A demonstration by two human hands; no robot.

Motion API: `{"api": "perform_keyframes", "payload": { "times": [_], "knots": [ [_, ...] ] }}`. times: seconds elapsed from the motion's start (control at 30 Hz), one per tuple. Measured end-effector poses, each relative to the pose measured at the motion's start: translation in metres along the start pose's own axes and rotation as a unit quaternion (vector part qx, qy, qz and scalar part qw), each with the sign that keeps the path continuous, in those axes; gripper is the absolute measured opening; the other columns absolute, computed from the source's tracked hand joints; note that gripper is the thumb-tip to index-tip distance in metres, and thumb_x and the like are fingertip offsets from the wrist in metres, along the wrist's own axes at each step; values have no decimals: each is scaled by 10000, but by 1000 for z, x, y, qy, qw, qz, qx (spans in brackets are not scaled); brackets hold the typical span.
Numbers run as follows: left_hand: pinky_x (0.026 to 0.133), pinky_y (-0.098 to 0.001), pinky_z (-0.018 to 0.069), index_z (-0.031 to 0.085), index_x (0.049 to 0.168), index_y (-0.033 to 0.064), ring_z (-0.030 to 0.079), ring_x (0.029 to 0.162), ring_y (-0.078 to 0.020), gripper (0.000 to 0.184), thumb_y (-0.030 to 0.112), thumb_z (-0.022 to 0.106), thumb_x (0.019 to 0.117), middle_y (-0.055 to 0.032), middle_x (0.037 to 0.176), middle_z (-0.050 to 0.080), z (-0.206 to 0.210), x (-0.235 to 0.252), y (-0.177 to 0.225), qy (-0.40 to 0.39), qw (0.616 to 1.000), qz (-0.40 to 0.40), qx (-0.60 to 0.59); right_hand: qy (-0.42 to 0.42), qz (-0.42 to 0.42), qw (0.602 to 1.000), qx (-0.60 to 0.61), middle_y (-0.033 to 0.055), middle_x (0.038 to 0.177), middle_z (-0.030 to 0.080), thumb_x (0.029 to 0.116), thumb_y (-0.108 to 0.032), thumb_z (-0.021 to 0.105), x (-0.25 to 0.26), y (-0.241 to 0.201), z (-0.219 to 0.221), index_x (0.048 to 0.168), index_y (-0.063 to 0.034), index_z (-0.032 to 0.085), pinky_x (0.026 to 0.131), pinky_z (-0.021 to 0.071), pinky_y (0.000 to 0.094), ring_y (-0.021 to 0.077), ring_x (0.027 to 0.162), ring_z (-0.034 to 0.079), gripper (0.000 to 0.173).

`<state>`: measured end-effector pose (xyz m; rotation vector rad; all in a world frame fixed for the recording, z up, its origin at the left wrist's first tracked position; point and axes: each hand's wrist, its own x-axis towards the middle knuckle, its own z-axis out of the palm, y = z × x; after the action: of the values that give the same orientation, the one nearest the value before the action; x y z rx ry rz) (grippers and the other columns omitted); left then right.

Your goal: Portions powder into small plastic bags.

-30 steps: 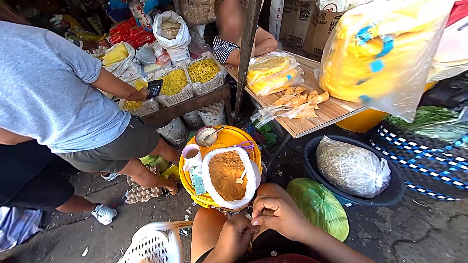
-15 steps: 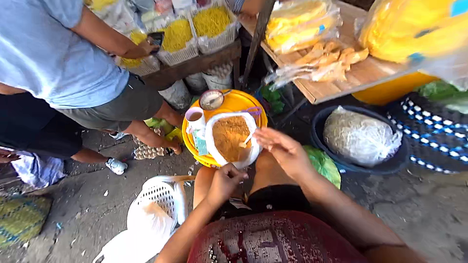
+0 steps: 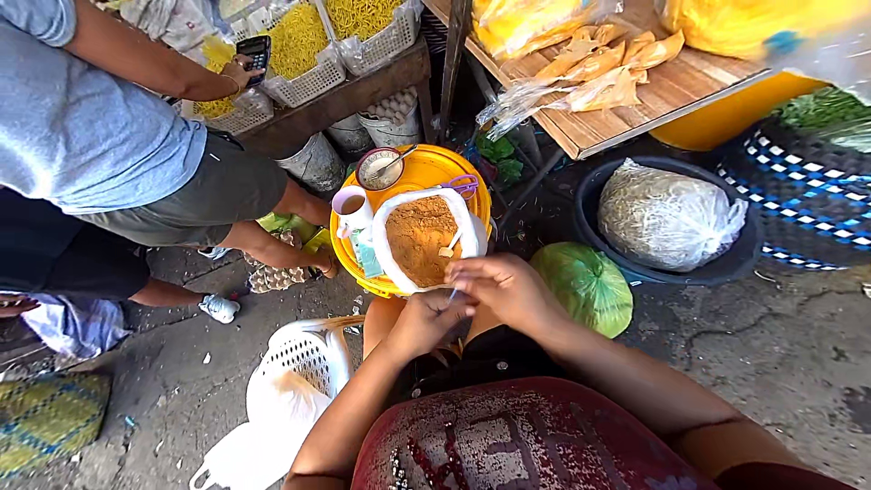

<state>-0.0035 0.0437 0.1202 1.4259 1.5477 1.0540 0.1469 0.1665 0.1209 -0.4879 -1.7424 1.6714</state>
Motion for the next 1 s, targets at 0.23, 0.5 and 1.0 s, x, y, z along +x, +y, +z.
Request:
{"api": "perform_keyframes", "payload": {
  "times": [0.23,0.5,1.0],
  "knots": [
    [1117,-397,469,732,1181,-41,630,1259,-237,302,171,702,967,-181,1286,690,5,-18,-19,-148,988,-39,29,162,-6,986,36,-24,1002,756,912,-23,702,16,-4,-44,1094,-84,734,864,601,289,74,907,711,194],
    [1109,-389,475,764,1089,-40,663,1207,-201,247,152,629,1013,-137,1187,742,11,-22,-20,-151,988,1,-2,73,13,997,24,25,997,760,945,-52,672,7,4,5,1061,-15,739,845,603,279,75,908,714,138],
    [924,-271,573,727,1068,-41,705,956,-69,183,86,612,1006,-81,1013,749,2,-31,-56,202,975,-82,-31,56,55,963,-258,221,1380,582,1017,-307,629,74,61,-29,1427,-26,540,975,503,547,365,1184,604,504]
  ]
}}
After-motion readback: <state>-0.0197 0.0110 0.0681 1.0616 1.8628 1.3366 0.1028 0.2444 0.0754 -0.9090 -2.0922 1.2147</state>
